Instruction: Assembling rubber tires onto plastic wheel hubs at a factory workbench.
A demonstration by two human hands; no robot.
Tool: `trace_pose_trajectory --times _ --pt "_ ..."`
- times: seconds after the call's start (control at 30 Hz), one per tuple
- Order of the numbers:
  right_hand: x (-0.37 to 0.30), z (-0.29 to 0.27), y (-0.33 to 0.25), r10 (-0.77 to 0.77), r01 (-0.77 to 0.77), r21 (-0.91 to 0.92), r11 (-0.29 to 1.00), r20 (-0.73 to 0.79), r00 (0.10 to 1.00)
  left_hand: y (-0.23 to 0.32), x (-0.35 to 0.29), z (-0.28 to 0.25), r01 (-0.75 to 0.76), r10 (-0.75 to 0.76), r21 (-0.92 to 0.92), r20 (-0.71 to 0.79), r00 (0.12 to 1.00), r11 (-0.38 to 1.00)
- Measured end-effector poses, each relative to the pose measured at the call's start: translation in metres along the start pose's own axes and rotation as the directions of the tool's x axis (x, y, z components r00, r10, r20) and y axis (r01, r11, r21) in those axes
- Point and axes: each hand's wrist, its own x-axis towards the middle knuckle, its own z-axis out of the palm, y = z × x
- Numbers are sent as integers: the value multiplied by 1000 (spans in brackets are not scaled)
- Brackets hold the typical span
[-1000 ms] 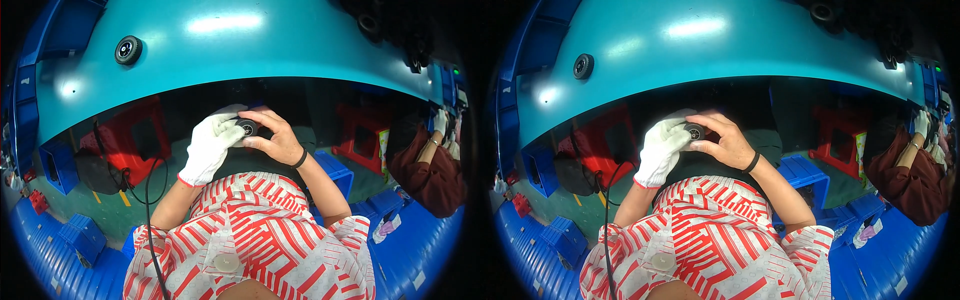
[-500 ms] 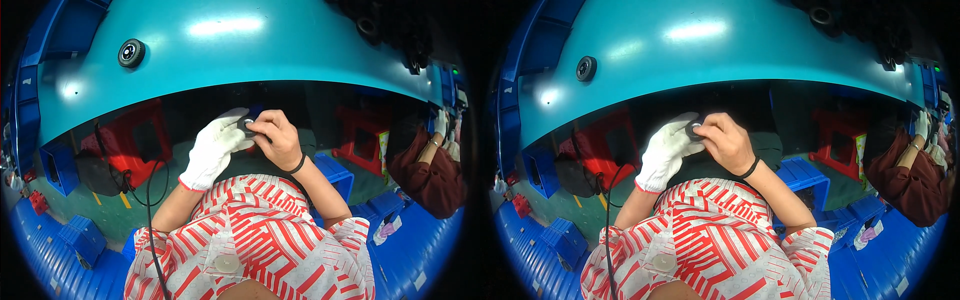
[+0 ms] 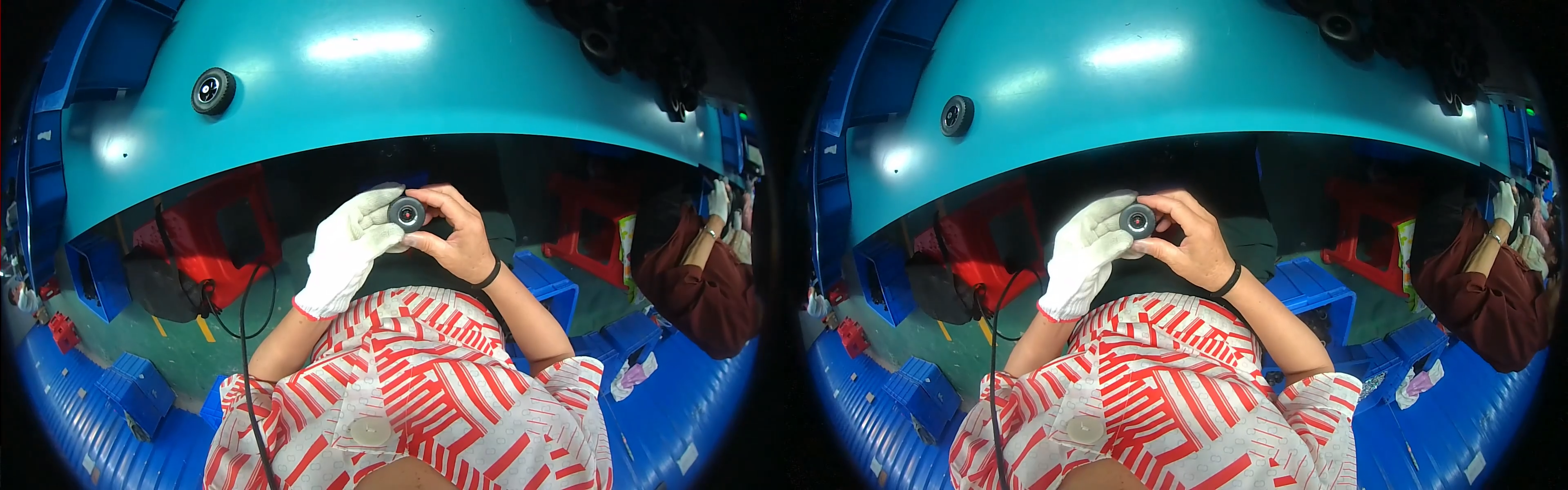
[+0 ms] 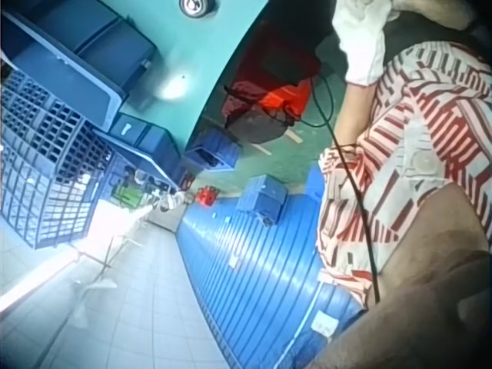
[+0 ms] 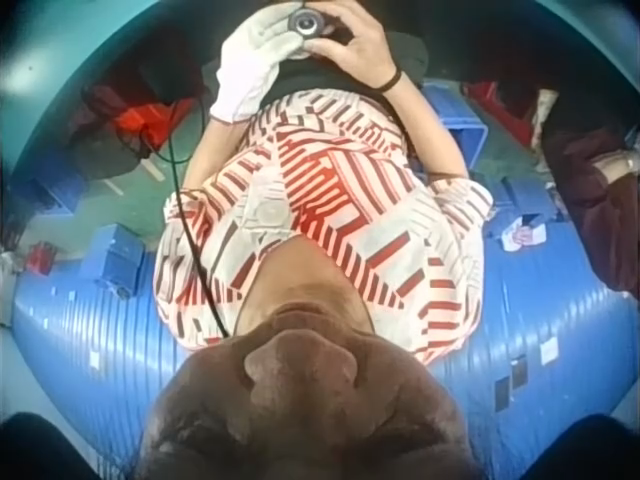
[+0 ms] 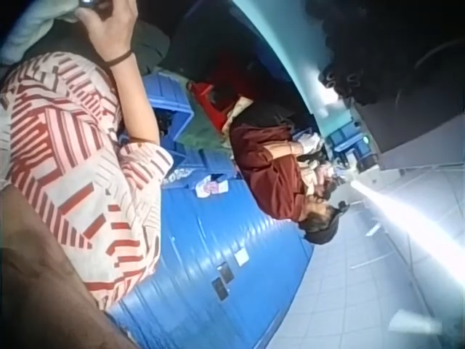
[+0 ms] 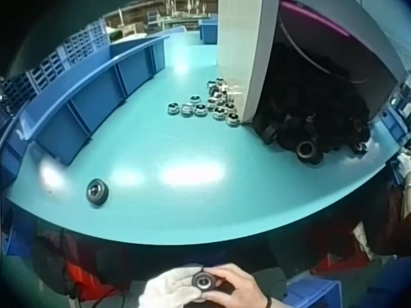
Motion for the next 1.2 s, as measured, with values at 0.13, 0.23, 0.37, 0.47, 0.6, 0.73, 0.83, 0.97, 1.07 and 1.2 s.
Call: trace_pose_trajectory --times 0.13,0.23,0.37,0.47,0.6,0.73,0.83,0.97,1.07,1.2 --pt "2 0 0 15 -15 -10 1000 6 1000 -1 1 0 -9 9 4 -26 1000 1000" --pt "5 -1 -1 -9 9 -52 999 3 1000 -4 3 -4 -20 20 -17 -24 1000 1000" --pt "14 -3 -15 -129 133 -318 939 35 991 -7 14 -14 7 -7 16 -9 1000 1000" --pt "24 -11 -26 -346 310 -450 838 2 938 -11 27 -19 -94 117 253 -75 990 963" --pt "37 -26 -53 -555 464 -486 741 -54 830 -18 57 -30 -133 372 732 -175 911 668" --pt "62 -81 -66 -711 365 -761 537 -174 682 -15 67 -44 -221 505 863 -45 862 454" --pt "92 -135 -71 -655 2 -889 458 -336 677 -14 63 -37 -249 419 765 -30 907 594" --pt "104 -167 -62 -534 -197 -963 186 -267 802 -24 55 -27 -339 354 654 115 928 676" --pt "102 -150 -71 -658 -12 -960 279 -200 726 -20 40 -12 -280 271 509 93 958 814" --pt "71 -89 -78 -424 232 -530 815 -274 863 -9 24 -2 -177 162 229 84 983 957"
